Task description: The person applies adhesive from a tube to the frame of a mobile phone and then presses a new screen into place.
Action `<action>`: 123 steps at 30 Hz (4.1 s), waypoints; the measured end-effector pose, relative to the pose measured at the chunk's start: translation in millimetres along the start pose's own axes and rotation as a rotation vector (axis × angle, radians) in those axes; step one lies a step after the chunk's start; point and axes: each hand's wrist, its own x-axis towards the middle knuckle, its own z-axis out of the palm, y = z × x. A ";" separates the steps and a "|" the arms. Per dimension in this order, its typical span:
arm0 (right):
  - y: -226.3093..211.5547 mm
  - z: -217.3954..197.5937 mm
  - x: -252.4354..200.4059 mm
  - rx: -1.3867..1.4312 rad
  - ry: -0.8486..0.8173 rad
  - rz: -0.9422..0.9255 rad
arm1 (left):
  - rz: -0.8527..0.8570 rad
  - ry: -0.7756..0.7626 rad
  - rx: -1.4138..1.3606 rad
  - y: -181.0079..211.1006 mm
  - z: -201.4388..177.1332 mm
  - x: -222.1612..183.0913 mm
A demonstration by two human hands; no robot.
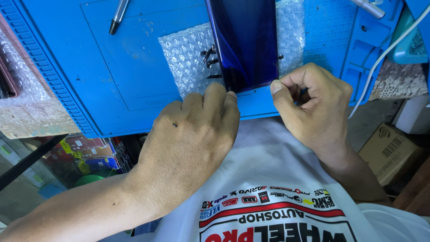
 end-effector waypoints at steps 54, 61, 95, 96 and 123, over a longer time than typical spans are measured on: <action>35.0 -75.6 62.5 -0.701 0.161 -0.458 | -0.101 0.092 0.012 24.2 2.6 -1.3; -17.9 -55.6 19.0 -0.188 -0.033 -0.410 | -0.147 0.253 -0.016 23.1 1.8 -5.0; -31.8 14.0 30.3 -0.095 -0.203 -0.384 | -0.211 0.386 -0.210 24.4 40.9 -20.3; -32.7 13.1 30.7 -0.081 -0.198 -0.395 | -0.210 0.380 -0.211 24.6 39.9 -22.0; 26.6 -81.9 83.6 0.013 0.018 -0.357 | -0.685 0.649 -0.741 -38.9 43.3 -68.9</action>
